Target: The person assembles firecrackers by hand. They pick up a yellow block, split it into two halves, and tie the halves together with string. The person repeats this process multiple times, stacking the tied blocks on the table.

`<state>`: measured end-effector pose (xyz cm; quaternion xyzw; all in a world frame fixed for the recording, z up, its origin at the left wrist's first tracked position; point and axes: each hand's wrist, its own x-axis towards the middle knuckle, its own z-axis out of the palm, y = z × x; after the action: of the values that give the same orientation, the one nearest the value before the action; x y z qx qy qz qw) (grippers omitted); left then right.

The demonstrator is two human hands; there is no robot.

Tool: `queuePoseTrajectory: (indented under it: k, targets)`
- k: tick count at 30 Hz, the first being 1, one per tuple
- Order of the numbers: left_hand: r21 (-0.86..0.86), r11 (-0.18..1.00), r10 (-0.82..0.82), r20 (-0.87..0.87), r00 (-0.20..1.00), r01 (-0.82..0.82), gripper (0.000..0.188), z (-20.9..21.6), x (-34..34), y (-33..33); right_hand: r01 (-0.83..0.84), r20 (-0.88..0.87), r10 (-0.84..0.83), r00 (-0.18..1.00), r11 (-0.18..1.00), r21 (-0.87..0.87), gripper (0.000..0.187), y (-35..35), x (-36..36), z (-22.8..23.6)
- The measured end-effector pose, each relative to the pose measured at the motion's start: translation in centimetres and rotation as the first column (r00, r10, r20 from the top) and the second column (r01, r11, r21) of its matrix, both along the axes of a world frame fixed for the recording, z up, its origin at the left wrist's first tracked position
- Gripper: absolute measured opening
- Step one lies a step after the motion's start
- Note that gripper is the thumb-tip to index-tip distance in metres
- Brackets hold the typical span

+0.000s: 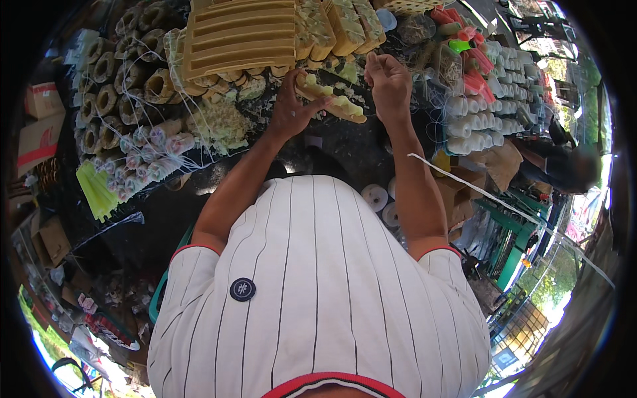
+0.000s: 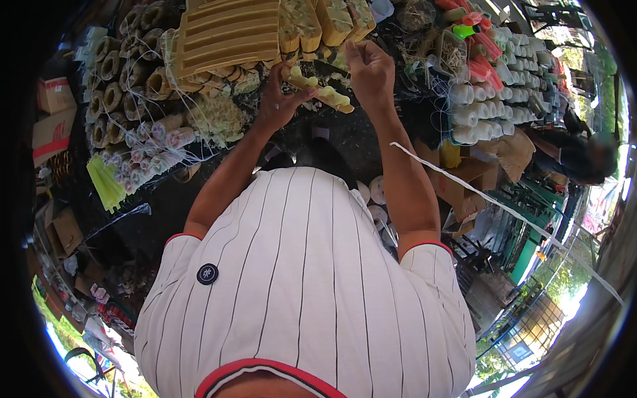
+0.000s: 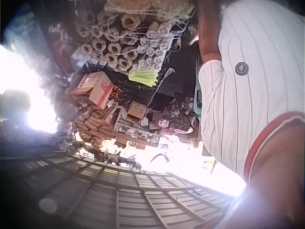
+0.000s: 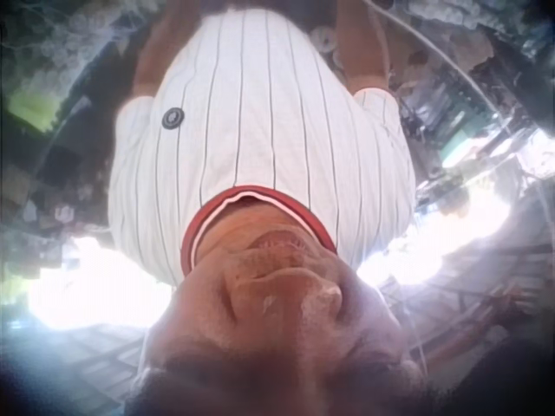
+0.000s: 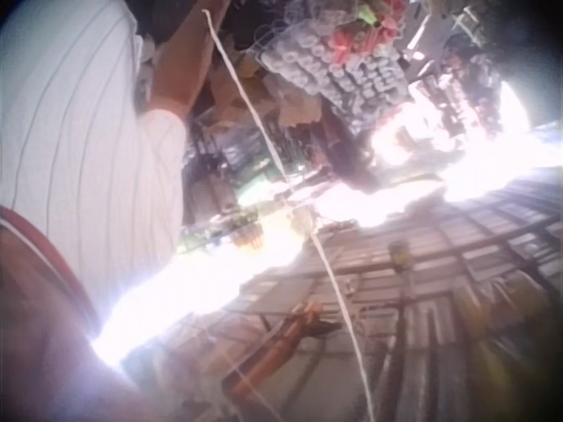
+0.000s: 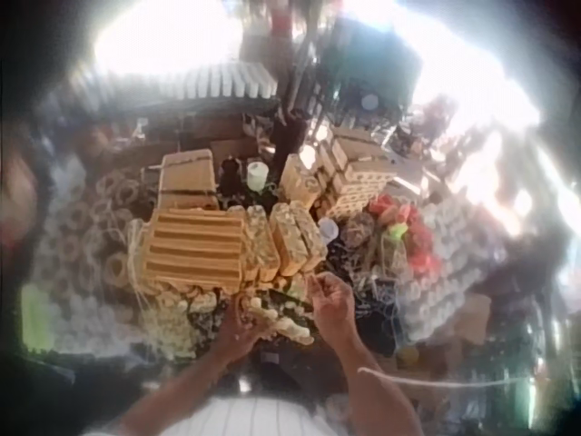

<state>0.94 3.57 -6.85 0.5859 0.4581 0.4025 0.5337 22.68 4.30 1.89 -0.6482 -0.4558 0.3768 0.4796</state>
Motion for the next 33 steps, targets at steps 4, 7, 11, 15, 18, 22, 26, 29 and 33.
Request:
queuePoseTrajectory:
  k: [4,7,11,15,18,22,26,29,33]
  targets:
    - [0.031,1.000,0.003,-0.092,0.996,0.000,0.079,0.2,-0.2,-0.2,-0.371,0.442,0.424,0.790,0.905,-0.207,0.038,-5.3,0.3,1.4]
    - [-0.019,1.000,-0.023,0.072,0.997,0.025,0.075,-0.6,-0.4,-0.4,-0.360,0.081,0.451,0.889,0.797,-0.485,0.046,-6.5,0.7,-0.4]
    - [-0.113,0.993,-0.008,0.260,0.965,0.039,0.073,-0.8,0.2,-0.2,-0.380,-0.143,0.352,0.925,0.854,-0.355,0.045,-6.4,2.3,-3.2]
    - [-0.076,0.995,-0.051,0.169,0.984,0.064,0.074,-0.1,0.3,0.4,-0.251,-0.107,0.229,0.968,0.919,-0.305,0.041,-7.0,2.4,-4.2]
    - [-0.058,0.998,-0.026,0.182,0.983,0.037,0.076,-1.4,0.2,0.6,-0.188,0.150,0.244,0.958,0.931,-0.315,0.037,-6.5,0.0,-1.4]
    - [-0.115,0.992,-0.012,0.266,0.964,0.044,0.077,-1.8,-0.2,0.2,-0.259,0.303,0.349,0.887,0.919,-0.298,0.037,-4.9,-2.0,0.1]
    - [-0.090,0.994,-0.039,0.247,0.968,0.063,0.078,-1.7,-0.2,-0.4,-0.175,0.308,0.284,0.908,0.925,-0.336,0.039,-5.9,-2.8,-0.3]
    - [-0.063,0.998,-0.017,0.194,0.981,0.030,0.079,-1.8,0.0,-0.3,-0.104,0.360,0.232,0.904,0.934,-0.342,0.040,-5.2,-3.1,-0.6]
    - [-0.050,0.999,-0.007,0.131,0.991,0.014,0.081,-1.7,0.3,0.7,-0.076,0.390,0.158,0.907,0.973,-0.217,0.045,-4.8,-3.2,-1.3]
